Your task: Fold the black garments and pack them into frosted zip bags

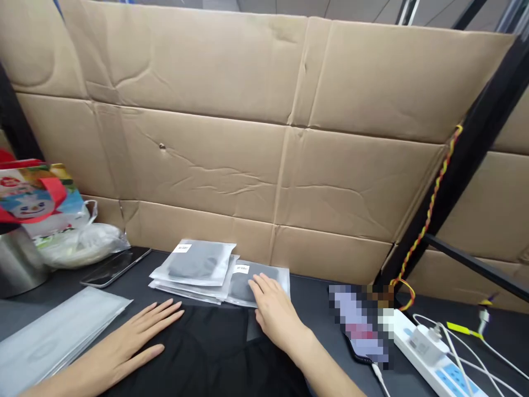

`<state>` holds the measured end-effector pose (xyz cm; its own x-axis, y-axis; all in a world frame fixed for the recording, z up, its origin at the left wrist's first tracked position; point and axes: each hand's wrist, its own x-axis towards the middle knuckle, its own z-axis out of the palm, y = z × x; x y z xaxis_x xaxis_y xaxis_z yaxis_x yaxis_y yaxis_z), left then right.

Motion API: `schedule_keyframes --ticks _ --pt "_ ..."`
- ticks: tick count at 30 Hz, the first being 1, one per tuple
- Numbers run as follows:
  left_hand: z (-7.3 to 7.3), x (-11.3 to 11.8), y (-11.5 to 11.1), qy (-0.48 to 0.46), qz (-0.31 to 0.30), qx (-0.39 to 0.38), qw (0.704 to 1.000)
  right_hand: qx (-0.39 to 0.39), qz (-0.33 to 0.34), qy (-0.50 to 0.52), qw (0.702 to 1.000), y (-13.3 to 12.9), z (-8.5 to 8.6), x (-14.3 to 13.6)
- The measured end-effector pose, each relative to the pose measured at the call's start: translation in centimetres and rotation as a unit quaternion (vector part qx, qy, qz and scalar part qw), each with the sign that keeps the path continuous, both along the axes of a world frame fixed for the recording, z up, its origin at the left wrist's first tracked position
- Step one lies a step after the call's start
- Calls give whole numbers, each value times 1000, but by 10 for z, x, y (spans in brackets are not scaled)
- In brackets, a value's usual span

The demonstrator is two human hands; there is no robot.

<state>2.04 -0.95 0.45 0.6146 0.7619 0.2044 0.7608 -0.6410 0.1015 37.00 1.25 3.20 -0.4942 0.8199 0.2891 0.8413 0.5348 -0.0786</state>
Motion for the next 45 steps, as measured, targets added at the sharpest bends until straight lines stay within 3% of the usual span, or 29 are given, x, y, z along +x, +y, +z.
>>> schedule_keyframes --ticks 3,7,9,13,16,19,22,24,26,31,34,37,45 --pt "7 2 -3 -21 1 -20 1000 -3 2 -67 998 20 -6 -2" --pt "10 6 -7 -61 -5 -22 998 -8 -32 -69 997 28 -15 -12" --pt "7 7 -6 -66 6 -14 998 -7 -57 -63 996 27 -11 -12" --pt "-3 11 -5 -89 43 50 994 0 -99 -35 994 7 22 8" --pt "9 26 -9 -123 32 77 989 17 -115 2 993 -24 58 19" --pt "36 48 -18 -184 15 72 980 4 -28 120 992 -54 82 10" --pt "55 62 -29 -259 -38 65 963 -84 50 173 980 -69 82 -11" --pt "57 61 -35 -292 -60 49 953 -88 53 180 978 -72 75 -27" --pt "54 56 -40 -304 -54 19 951 -33 57 194 979 -72 68 -42" --pt "48 49 -51 -312 -73 10 947 72 196 191 959 -74 58 -91" --pt "50 48 -52 -289 -121 36 949 101 216 160 958 -75 52 -107" --pt "54 41 -51 -242 -147 38 958 80 202 128 968 -74 52 -92" --pt "58 28 -45 -193 -149 68 968 15 89 159 983 -60 56 -2"
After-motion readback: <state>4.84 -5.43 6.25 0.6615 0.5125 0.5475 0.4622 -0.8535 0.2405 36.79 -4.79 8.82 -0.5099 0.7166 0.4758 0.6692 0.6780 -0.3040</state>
